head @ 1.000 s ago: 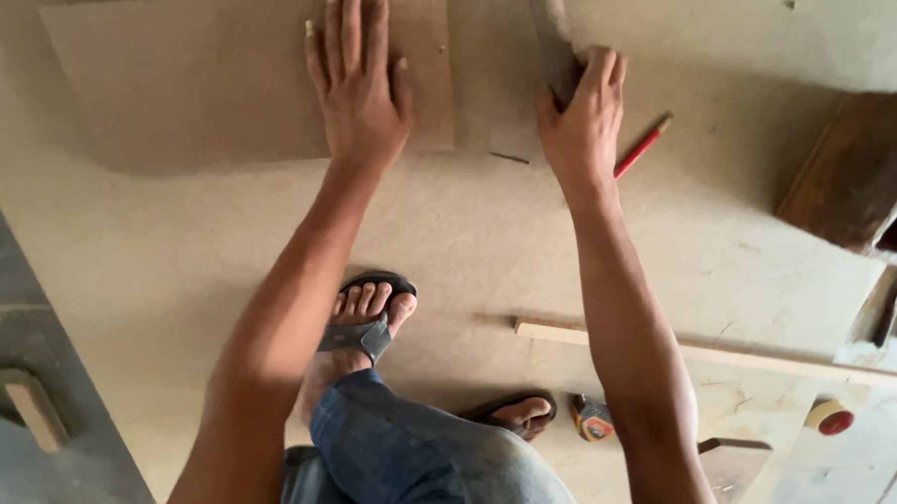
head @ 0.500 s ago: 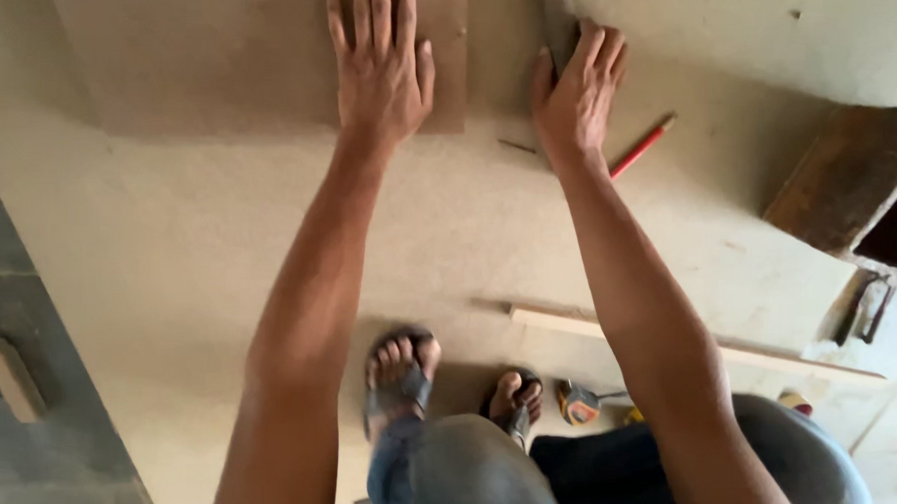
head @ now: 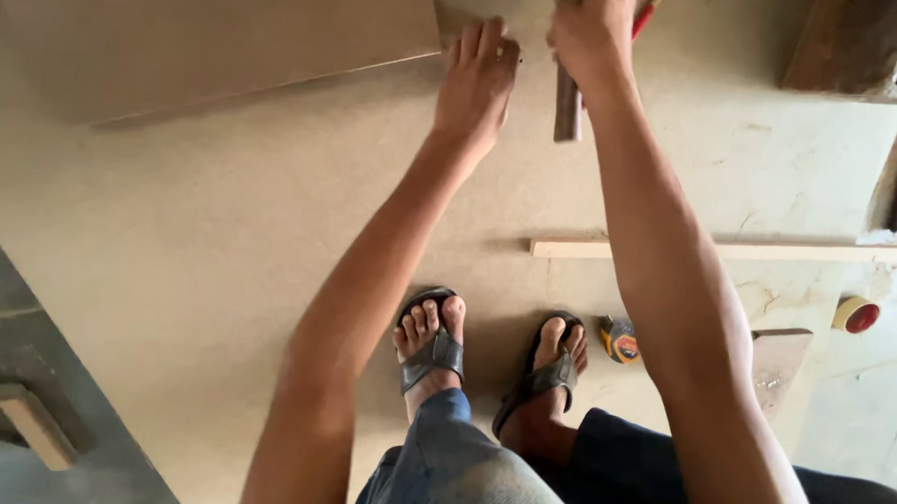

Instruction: The person marks a rectangular wooden board using a pencil and a straight edge, then hammers nails into the marked spots. The person works on the floor in a workshop setting.

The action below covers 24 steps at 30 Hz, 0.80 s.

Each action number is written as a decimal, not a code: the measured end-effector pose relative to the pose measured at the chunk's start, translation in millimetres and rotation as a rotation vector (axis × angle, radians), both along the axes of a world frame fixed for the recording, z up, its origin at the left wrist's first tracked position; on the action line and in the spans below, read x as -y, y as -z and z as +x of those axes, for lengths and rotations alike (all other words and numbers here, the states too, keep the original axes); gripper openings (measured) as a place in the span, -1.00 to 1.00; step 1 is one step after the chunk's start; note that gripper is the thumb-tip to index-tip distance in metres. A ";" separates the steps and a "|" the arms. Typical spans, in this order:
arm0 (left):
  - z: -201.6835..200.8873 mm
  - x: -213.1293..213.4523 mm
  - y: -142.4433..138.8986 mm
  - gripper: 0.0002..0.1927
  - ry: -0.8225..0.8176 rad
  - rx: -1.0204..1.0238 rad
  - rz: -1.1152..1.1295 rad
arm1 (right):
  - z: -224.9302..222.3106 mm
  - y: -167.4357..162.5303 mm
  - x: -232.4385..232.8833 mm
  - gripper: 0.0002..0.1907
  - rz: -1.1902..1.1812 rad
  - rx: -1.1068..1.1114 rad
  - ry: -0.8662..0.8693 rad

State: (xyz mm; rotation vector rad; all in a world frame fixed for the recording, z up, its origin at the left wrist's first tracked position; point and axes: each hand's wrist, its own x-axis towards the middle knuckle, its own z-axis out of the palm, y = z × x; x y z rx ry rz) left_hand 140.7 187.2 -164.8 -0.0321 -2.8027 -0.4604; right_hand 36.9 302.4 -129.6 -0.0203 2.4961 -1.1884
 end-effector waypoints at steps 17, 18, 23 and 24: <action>26.3 101.1 3.0 -0.89 -0.146 -0.289 0.932 | 99.3 39.3 -7.6 -0.50 -0.889 0.451 0.207; 21.6 104.9 5.1 -0.90 -0.105 -0.304 0.941 | 99.9 41.8 -9.5 -0.51 -0.893 0.461 0.203; 2.5 106.1 22.2 -0.90 -0.085 -0.270 0.841 | 97.0 48.1 -23.8 -0.51 -0.877 0.484 0.188; 1.3 105.3 26.6 -0.89 -0.081 -0.252 0.826 | 96.6 49.6 -25.3 -0.51 -0.888 0.484 0.180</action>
